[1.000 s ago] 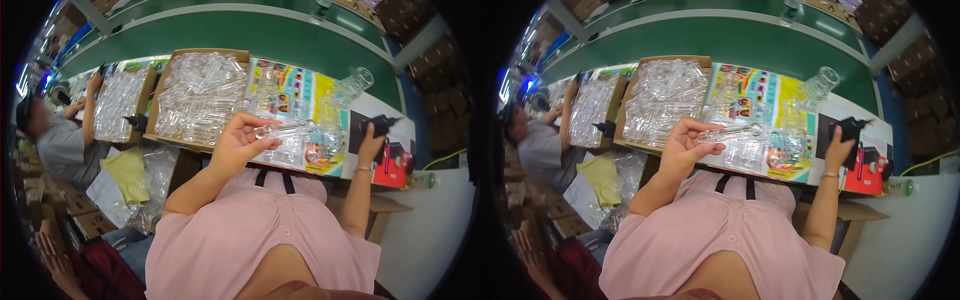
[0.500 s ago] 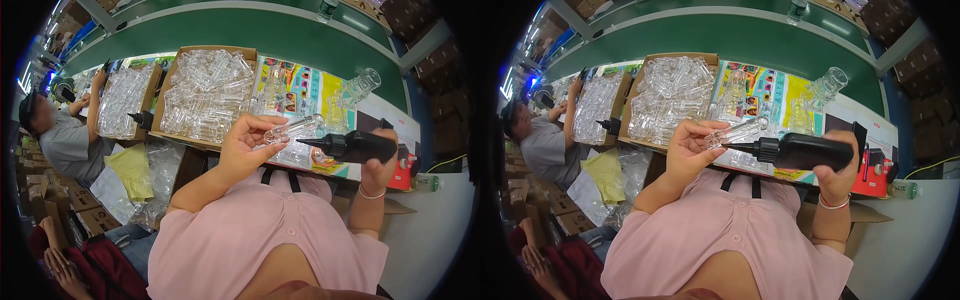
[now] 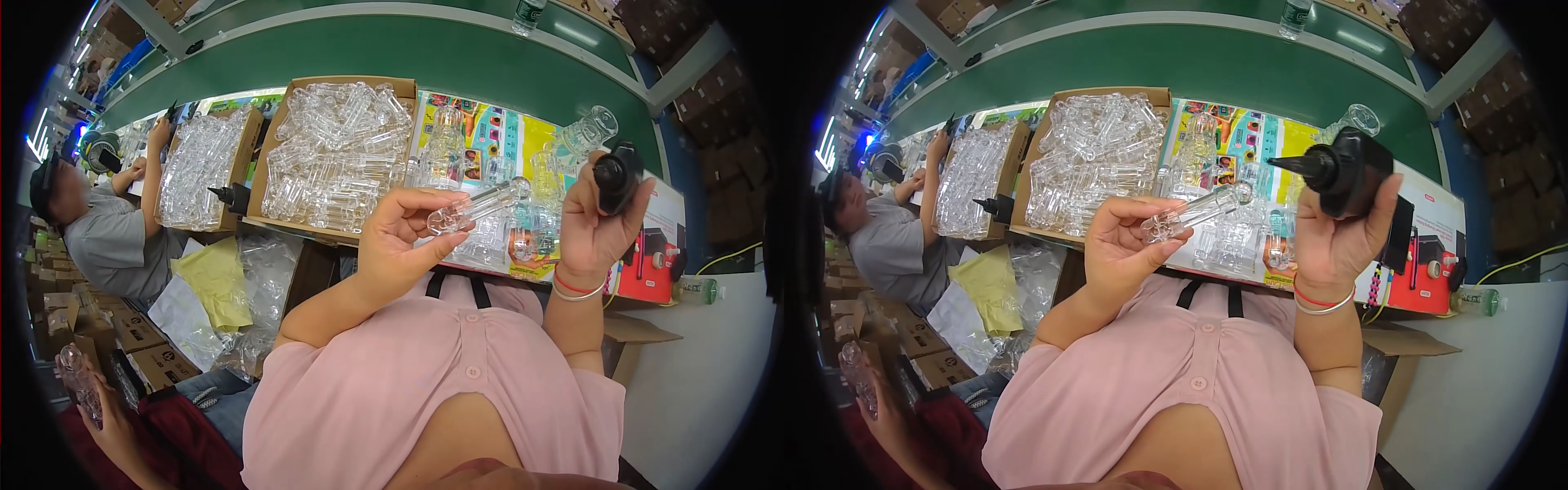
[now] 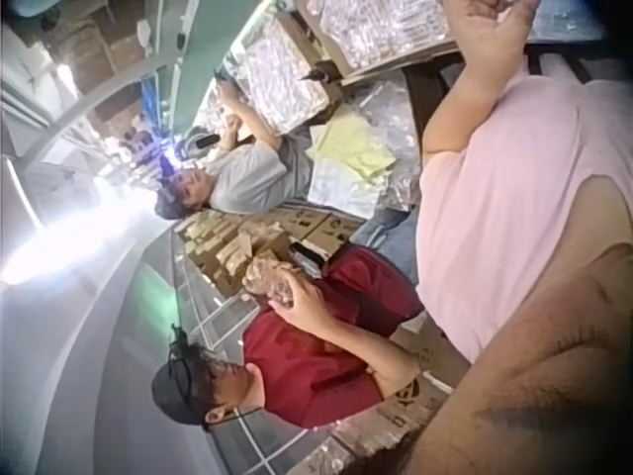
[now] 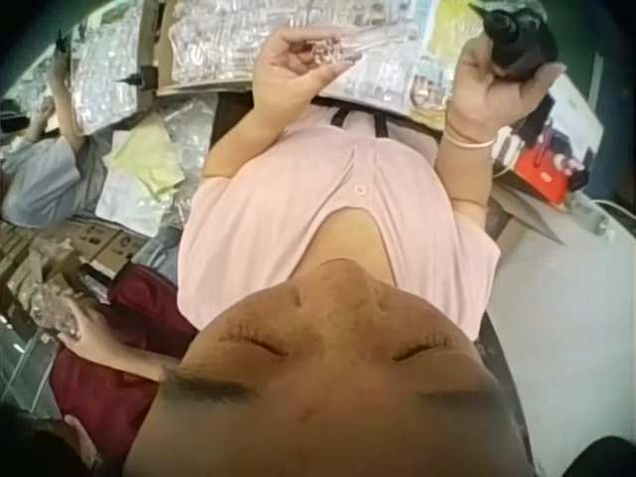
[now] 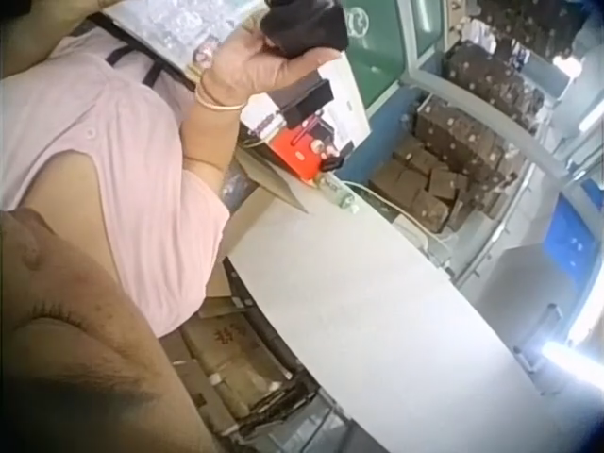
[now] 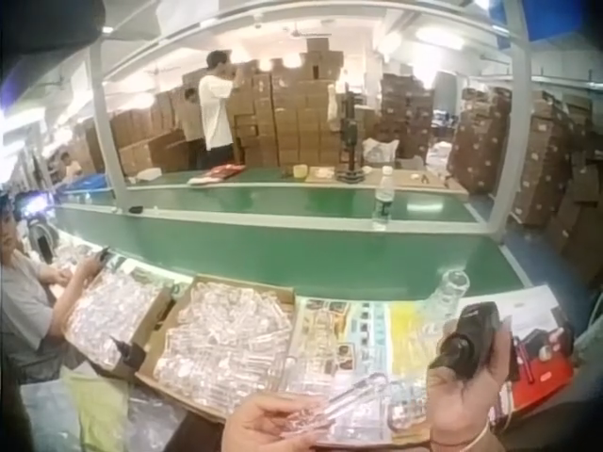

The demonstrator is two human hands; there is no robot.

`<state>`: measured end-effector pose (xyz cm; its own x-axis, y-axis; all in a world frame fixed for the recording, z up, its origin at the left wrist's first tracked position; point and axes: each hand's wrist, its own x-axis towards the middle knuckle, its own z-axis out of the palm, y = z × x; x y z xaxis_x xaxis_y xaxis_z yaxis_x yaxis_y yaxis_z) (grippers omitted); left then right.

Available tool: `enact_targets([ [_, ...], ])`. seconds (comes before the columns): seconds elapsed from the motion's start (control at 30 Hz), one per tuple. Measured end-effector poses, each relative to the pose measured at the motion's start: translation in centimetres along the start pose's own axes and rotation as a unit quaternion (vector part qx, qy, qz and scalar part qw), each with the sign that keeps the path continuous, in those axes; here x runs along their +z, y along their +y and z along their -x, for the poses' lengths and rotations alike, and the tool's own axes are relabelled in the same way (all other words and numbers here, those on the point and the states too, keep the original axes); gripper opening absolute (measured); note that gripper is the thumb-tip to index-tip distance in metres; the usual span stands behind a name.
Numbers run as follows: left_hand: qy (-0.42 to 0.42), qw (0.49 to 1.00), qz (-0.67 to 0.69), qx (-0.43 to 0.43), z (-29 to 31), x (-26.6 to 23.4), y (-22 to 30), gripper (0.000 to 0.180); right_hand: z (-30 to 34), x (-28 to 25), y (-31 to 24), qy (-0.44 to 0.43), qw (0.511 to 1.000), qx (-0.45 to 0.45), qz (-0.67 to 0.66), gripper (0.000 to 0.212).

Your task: Assembling and cleaning clear plastic mugs at a manufacturing station using a handheld air blower and manual assembly of handles/bases.

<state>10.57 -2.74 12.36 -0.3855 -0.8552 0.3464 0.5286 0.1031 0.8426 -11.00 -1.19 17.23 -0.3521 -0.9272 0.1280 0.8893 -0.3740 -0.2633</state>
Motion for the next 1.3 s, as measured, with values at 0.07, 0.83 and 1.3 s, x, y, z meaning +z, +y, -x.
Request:
enact_targets([
  [0.07, -0.002, 1.000, 0.004, -0.001, -0.1, 0.0, 0.0, 0.035, 0.0, 0.4, 0.2, 0.035, 0.998, -0.046, 0.004, 0.028],
  [0.83, -0.014, 0.994, -0.101, 0.046, -0.1, 0.9, 0.8, 0.033, 4.7, 2.1, 0.0, -0.108, 0.803, -0.212, 0.547, 0.051],
  [1.3, -0.036, 0.996, -0.079, 0.016, 0.0, 1.2, 1.0, 0.035, 5.3, 2.5, -1.6, -0.249, 0.667, -0.261, 0.652, 0.040],
])
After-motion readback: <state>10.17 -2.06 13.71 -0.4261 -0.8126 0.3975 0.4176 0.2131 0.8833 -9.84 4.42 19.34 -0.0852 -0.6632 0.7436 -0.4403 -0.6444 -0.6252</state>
